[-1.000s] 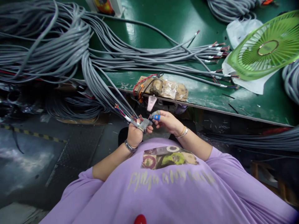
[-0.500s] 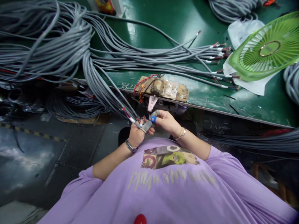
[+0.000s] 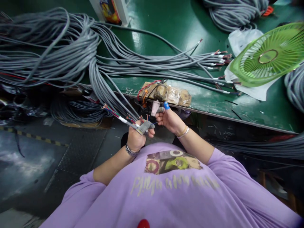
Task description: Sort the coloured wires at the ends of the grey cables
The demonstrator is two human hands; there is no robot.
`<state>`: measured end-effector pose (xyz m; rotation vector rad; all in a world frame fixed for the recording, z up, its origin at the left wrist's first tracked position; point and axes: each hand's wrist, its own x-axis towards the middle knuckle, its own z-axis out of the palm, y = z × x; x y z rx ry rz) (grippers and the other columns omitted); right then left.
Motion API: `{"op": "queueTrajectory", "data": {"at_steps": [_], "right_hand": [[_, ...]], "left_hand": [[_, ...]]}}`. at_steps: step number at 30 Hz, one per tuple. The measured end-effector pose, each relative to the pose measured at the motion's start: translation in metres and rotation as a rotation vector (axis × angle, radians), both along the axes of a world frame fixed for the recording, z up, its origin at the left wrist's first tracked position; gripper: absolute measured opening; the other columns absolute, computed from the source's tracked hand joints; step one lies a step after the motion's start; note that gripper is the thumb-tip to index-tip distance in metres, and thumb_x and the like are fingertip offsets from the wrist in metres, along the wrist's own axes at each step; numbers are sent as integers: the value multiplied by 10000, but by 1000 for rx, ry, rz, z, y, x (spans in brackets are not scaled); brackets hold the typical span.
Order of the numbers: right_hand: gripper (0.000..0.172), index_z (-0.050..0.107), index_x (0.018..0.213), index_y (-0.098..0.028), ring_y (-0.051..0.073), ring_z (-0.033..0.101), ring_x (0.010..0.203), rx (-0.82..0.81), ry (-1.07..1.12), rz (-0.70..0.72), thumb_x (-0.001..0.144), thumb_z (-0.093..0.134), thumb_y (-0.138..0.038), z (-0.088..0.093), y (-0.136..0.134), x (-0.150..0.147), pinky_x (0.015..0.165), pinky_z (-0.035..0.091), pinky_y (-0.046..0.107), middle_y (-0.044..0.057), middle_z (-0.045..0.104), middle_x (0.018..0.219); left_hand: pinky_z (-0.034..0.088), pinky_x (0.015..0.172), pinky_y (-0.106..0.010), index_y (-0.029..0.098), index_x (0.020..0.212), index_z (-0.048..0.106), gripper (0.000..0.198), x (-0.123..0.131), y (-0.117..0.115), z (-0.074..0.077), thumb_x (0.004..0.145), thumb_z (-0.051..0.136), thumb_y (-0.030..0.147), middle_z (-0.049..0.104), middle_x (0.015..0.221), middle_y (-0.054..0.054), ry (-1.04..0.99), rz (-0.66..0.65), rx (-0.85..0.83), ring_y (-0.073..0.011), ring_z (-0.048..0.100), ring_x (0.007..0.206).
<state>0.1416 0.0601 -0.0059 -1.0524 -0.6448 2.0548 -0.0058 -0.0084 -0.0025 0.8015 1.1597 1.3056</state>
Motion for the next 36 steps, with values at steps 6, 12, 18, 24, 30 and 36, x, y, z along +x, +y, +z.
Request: {"op": "queueTrajectory", "data": {"at_steps": [6,12,18,24,30,36], "right_hand": [[511,569,740,-163,56,426,520,219,-37,-60,664,751,-635,4,8,-12,470,352,183,-33,544,642],[602,618,736,-147,76,462,550,207,27,-99,698,634,-747,-8,5,-17,503,394,207,3,574,671],[617,626,717,-151,67,403,519,168,164,-78,658,660,-765,-11,10,-25,465,334,197,-16,531,612],[591,638,732,-149,61,374,488,116,135,-207,673,679,-736,-4,10,-33,447,272,212,-27,499,564],[626,602,742,-167,77,406,493,54,135,-170,698,596,-792,-3,6,-32,450,294,214,-14,533,590],[635,614,776,-172,95,478,544,-23,166,-62,788,476,-792,3,2,-22,498,398,210,13,591,672]], "left_hand": [[429,355,-189,151,683,640,306,8,9,7,706,729,442,644,508,-8,20,29,-24,-104,557,367],[430,356,-192,148,673,645,304,8,10,3,710,733,436,650,506,-14,22,30,-38,-109,564,364],[426,354,-189,145,670,651,313,8,10,2,723,730,444,651,507,-14,25,19,-28,-107,563,365],[426,360,-188,150,676,651,287,9,10,-3,717,731,423,658,522,-7,51,12,-52,-102,560,369],[436,375,-196,153,676,641,305,8,8,-3,701,723,446,647,512,-6,72,14,-54,-101,554,372],[438,380,-202,158,682,635,298,3,-2,-1,706,717,443,651,517,-13,60,14,-21,-108,562,385]]}}
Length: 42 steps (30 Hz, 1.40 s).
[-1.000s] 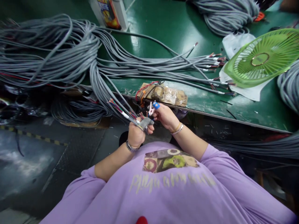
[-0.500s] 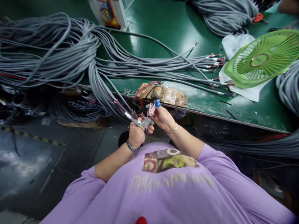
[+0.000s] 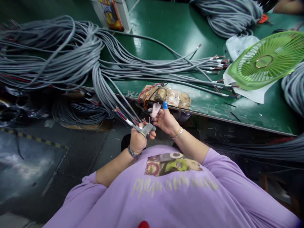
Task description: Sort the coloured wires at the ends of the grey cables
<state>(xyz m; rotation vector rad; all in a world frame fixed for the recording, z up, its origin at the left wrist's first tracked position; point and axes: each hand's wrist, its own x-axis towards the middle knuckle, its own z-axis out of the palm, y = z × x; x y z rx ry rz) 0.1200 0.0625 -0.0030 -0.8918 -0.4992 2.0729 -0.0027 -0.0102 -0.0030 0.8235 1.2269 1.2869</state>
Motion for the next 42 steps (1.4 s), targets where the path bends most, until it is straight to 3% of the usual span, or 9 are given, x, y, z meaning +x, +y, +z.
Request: {"op": "queueTrajectory", "data": {"at_steps": [7,14,23,27,32,36,42], "right_hand": [[309,673,898,-166,74,483,582,77,-5,-45,862,629,-470,2,-3,4,528,417,184,-1,623,740],[449,688,885,-161,77,475,571,72,-4,-68,787,671,-599,-3,-2,0,503,397,190,-6,598,692],[448,672,817,-168,85,501,588,59,-22,-157,750,709,-609,-3,-1,-7,541,409,206,-10,602,667],[462,651,811,-177,101,526,617,23,-1,-128,756,685,-634,-2,-1,-5,549,422,211,-1,614,689],[555,636,826,-188,109,531,618,-15,4,-5,809,530,-732,-2,-2,4,539,429,214,13,618,720],[586,629,826,-182,102,516,601,-3,2,76,825,477,-749,1,-3,10,518,430,208,24,629,761],[356,649,840,-164,75,470,573,114,-40,18,811,664,-518,4,-1,10,513,415,185,-5,604,716]], "left_hand": [[380,337,-209,149,631,643,320,-8,8,8,680,719,456,592,445,-15,-111,-178,-27,-102,499,334],[336,328,-208,156,619,639,314,-6,21,7,644,729,456,565,426,-4,-188,-240,-75,-91,456,314],[325,327,-205,152,621,641,314,-4,23,-4,660,734,449,554,416,2,-167,-218,-102,-88,450,311],[331,330,-198,150,613,643,312,-4,21,-3,681,734,441,563,419,-2,-154,-229,-84,-84,455,312],[358,328,-200,145,624,648,308,-5,11,-1,682,724,438,575,430,-9,-99,-198,-67,-90,475,320],[404,349,-204,154,646,637,333,-3,2,-2,685,728,471,615,477,-14,-37,-64,-14,-104,528,358],[388,357,-183,157,697,649,320,3,7,0,737,707,469,646,518,-2,30,118,58,-83,531,365]]}}
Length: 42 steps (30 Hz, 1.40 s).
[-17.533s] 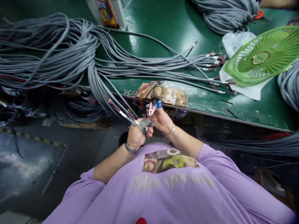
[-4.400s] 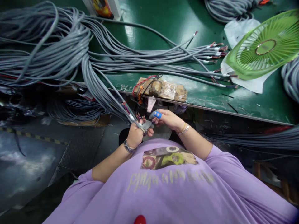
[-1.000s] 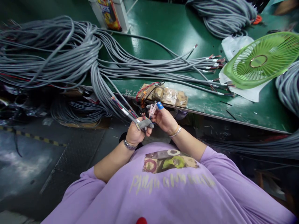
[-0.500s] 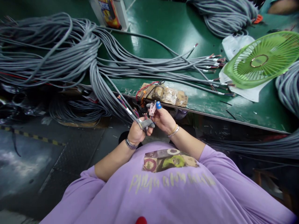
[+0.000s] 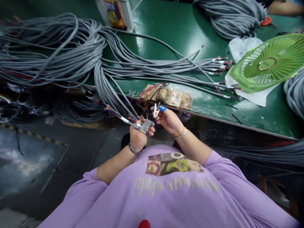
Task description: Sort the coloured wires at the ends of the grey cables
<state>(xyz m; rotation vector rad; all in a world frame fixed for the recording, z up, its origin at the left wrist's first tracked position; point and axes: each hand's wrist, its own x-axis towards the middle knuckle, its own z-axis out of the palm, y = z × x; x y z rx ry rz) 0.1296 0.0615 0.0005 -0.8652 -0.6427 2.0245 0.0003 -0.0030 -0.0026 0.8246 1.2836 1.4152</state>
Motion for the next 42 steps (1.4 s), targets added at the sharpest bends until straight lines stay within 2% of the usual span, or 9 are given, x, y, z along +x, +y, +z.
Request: {"op": "queueTrajectory", "data": {"at_steps": [2,8,13,19,23,27,32,37,42], "right_hand": [[359,641,810,-162,74,465,573,40,-21,-30,778,696,-516,-3,-1,0,515,409,186,-12,585,692],[496,632,804,-178,84,484,594,153,-123,-125,755,646,-671,-16,-3,-3,529,389,204,-2,591,701],[510,646,810,-171,72,462,563,44,14,-56,731,679,-673,-11,0,-9,504,387,195,1,616,719],[424,682,824,-172,80,501,592,-82,92,-127,778,695,-593,-7,3,-16,534,415,194,-1,636,689],[410,670,789,-175,88,528,617,-71,98,-143,794,684,-585,-11,3,-18,565,426,208,-5,641,684],[477,671,832,-190,99,549,625,-85,124,-99,798,624,-663,-16,0,-15,556,432,213,6,666,736],[557,658,827,-183,87,531,588,-140,141,-27,826,521,-723,-24,-3,1,520,424,196,15,664,747],[487,661,815,-186,77,549,599,-172,76,-55,828,581,-666,-38,-10,24,530,435,186,13,672,771],[385,696,861,-194,69,540,581,-208,33,-35,840,633,-573,-56,-26,43,514,424,180,6,664,753]], "left_hand": [[394,359,-182,158,696,649,315,1,4,0,753,696,465,651,524,1,24,33,25,-81,533,365],[442,387,-191,166,750,677,278,-2,6,-2,745,729,439,677,568,-1,162,89,96,-97,578,401],[473,462,-207,172,745,690,191,-10,10,-3,759,725,360,675,581,-1,443,94,231,-102,594,449],[478,533,-232,162,688,680,149,-16,18,-14,784,679,277,659,572,-15,838,104,457,-125,612,499],[467,534,-229,164,669,676,159,-13,18,-9,800,649,250,659,563,-25,962,84,551,-126,611,504],[465,510,-216,165,691,688,155,-12,14,-7,788,665,284,658,549,-17,848,53,428,-119,602,486],[450,425,-201,159,706,669,221,-14,4,-13,764,702,369,639,516,4,483,29,168,-102,562,403],[420,369,-192,154,659,645,284,-23,-2,-18,747,729,411,627,492,11,218,40,26,-89,525,362],[383,343,-189,152,647,646,312,-29,-3,-26,732,744,436,611,476,14,119,41,-16,-85,508,357]]}}
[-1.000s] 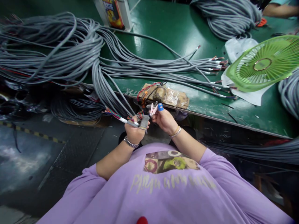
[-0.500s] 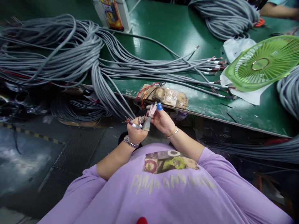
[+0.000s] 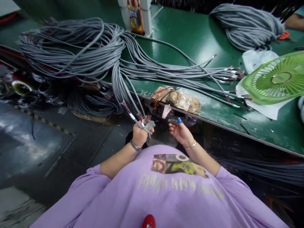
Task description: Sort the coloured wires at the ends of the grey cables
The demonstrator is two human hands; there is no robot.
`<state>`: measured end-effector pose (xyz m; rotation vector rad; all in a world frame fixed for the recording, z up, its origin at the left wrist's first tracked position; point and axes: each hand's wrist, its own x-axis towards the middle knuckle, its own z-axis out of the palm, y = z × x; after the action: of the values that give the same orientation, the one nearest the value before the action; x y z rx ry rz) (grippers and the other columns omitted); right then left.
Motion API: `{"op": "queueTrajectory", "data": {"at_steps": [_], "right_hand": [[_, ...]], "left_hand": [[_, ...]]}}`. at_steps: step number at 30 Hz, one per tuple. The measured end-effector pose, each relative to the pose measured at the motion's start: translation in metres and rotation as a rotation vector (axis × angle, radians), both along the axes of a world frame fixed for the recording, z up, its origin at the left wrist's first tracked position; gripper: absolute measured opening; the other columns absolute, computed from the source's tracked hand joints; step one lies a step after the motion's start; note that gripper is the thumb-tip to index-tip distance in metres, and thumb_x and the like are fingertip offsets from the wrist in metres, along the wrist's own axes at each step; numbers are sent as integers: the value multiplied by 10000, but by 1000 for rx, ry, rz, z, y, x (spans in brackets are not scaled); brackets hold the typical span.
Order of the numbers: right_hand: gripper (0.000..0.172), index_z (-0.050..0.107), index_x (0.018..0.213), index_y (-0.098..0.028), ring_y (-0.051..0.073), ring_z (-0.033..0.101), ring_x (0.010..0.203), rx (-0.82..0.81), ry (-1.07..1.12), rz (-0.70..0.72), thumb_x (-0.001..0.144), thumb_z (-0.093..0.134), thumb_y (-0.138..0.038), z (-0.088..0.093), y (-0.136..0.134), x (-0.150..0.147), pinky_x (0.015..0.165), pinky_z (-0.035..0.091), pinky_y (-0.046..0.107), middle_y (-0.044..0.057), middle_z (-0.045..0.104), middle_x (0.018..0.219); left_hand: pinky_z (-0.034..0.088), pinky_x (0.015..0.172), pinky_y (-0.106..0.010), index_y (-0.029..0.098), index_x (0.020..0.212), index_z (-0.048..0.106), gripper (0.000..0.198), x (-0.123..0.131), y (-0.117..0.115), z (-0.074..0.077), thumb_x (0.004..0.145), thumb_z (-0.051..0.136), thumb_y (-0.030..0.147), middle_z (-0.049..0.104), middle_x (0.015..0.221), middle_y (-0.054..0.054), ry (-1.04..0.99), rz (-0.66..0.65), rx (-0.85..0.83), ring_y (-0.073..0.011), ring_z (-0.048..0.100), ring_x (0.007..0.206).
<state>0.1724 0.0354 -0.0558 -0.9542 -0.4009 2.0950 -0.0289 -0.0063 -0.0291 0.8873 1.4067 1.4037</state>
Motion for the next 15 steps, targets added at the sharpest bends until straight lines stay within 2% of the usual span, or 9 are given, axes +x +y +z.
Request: {"op": "queueTrajectory", "data": {"at_steps": [5,10,15], "right_hand": [[341,717,907,-170,64,536,573,-54,-30,-29,807,699,-496,-8,-15,15,507,423,177,-2,663,739],[297,697,852,-172,64,540,569,-49,-97,-51,752,763,-443,-8,-24,23,512,424,180,-4,666,728],[335,702,865,-171,69,514,558,20,-264,-92,682,789,-438,6,-42,29,487,401,186,-2,644,716]], "left_hand": [[374,346,-189,149,660,653,318,2,-1,-4,717,750,446,609,482,13,-7,-14,1,-84,506,366],[364,357,-191,150,639,646,342,5,-2,-4,721,748,465,612,492,4,9,-31,8,-84,510,379],[382,393,-195,142,716,678,434,7,-9,1,801,649,567,652,565,-23,66,-78,61,-82,529,416]]}}
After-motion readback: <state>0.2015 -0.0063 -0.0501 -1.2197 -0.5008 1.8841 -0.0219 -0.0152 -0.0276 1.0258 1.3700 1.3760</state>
